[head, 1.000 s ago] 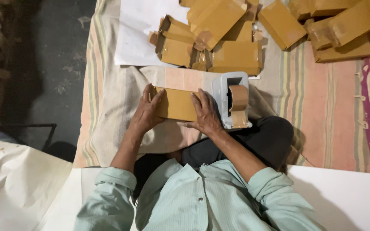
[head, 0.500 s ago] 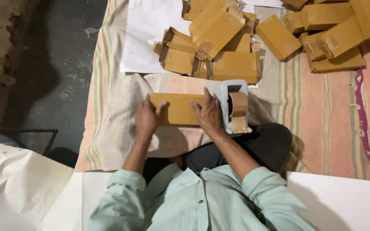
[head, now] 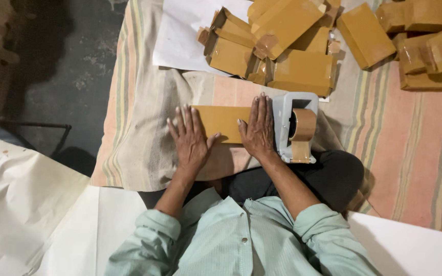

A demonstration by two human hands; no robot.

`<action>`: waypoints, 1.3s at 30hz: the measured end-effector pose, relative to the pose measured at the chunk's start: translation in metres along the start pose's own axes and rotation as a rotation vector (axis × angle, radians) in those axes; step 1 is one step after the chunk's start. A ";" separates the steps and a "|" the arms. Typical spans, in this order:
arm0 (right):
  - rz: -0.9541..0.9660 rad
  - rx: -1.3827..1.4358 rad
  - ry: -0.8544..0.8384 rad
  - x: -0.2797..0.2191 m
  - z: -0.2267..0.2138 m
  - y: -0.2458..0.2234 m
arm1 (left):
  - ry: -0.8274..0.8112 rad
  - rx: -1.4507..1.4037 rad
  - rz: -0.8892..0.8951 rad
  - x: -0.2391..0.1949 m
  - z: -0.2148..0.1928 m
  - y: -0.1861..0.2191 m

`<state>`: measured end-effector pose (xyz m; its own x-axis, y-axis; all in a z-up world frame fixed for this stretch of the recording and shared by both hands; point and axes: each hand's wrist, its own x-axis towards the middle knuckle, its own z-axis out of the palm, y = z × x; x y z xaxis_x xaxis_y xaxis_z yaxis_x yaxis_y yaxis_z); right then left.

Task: The person sits on a cloth on the floor and repeatedly folds flat cardboard pieces into small rectangular boxes, then seals them with tape from a handheld dispenser. Finished boxes are placed in a growing pile to the right.

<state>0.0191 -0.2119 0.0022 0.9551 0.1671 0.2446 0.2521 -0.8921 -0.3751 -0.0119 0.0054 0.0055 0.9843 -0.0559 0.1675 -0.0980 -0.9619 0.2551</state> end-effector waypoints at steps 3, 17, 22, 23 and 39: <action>-0.009 0.027 0.000 0.003 0.004 0.003 | -0.062 -0.102 0.043 0.038 0.006 -0.004; -0.140 0.069 0.032 0.004 -0.009 -0.003 | -0.256 -0.114 0.253 0.053 -0.051 0.005; -0.177 0.062 -0.133 0.011 -0.030 -0.020 | -0.361 -0.126 0.252 0.071 -0.055 0.006; -0.125 0.002 -0.202 0.013 -0.032 -0.023 | -0.367 -0.116 0.250 0.072 -0.054 0.006; -0.179 -0.260 -0.370 0.023 -0.004 -0.042 | -0.297 -0.185 0.269 0.064 -0.032 -0.002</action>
<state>0.0298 -0.1723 0.0274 0.9032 0.4240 -0.0674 0.4157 -0.9029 -0.1092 0.0467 0.0121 0.0464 0.9168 -0.3987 -0.0229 -0.3549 -0.8397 0.4109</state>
